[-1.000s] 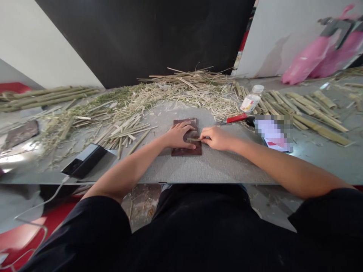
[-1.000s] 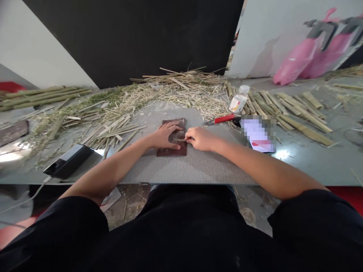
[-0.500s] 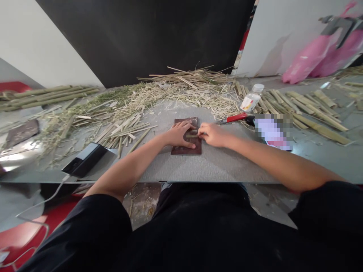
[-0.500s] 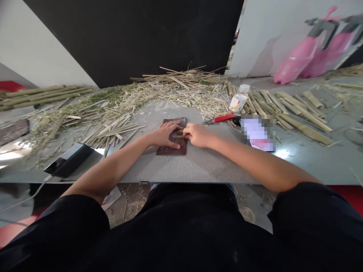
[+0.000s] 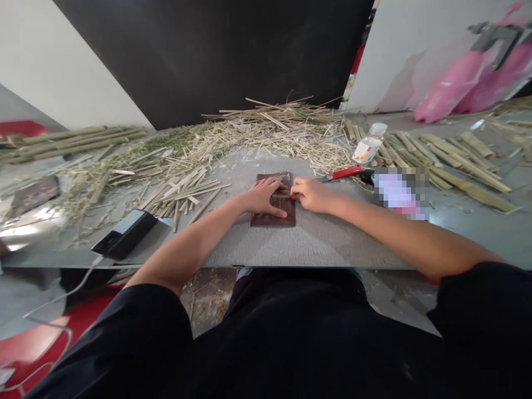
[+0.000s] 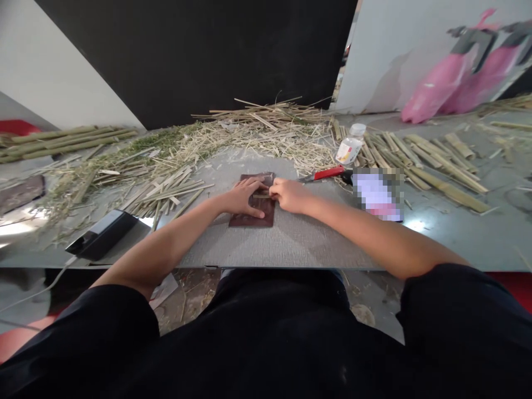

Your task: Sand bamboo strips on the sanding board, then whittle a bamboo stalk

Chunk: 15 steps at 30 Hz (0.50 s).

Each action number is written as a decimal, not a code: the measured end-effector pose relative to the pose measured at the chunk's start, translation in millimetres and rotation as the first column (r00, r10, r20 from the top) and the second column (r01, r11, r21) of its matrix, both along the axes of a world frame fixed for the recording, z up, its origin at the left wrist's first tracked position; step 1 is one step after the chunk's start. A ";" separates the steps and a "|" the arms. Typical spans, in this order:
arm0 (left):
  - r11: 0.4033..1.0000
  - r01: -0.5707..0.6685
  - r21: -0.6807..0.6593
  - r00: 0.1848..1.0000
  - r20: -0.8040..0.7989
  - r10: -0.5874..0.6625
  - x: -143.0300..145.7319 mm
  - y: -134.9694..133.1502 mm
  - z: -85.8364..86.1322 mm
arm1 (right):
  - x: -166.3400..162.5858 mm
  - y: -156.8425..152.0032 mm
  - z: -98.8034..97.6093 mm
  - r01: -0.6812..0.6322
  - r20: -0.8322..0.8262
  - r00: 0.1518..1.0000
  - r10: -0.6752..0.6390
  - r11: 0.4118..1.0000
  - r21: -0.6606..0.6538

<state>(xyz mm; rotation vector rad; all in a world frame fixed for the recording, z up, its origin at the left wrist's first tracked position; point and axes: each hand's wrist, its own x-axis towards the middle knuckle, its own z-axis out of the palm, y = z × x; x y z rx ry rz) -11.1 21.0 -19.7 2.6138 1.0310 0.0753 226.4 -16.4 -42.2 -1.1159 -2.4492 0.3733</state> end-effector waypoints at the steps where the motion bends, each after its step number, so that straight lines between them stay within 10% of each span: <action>1: 1.000 0.008 -0.001 1.000 -0.003 -0.008 0.2 -0.3 0.1 | 0.0 0.5 -0.8 -0.016 0.004 1.000 0.016 1.000 0.000; 15: 0.999 0.030 -0.010 0.999 0.020 -0.030 1.7 -1.1 1.5 | -1.0 -20.3 10.8 -0.104 0.113 0.988 0.104 0.995 0.001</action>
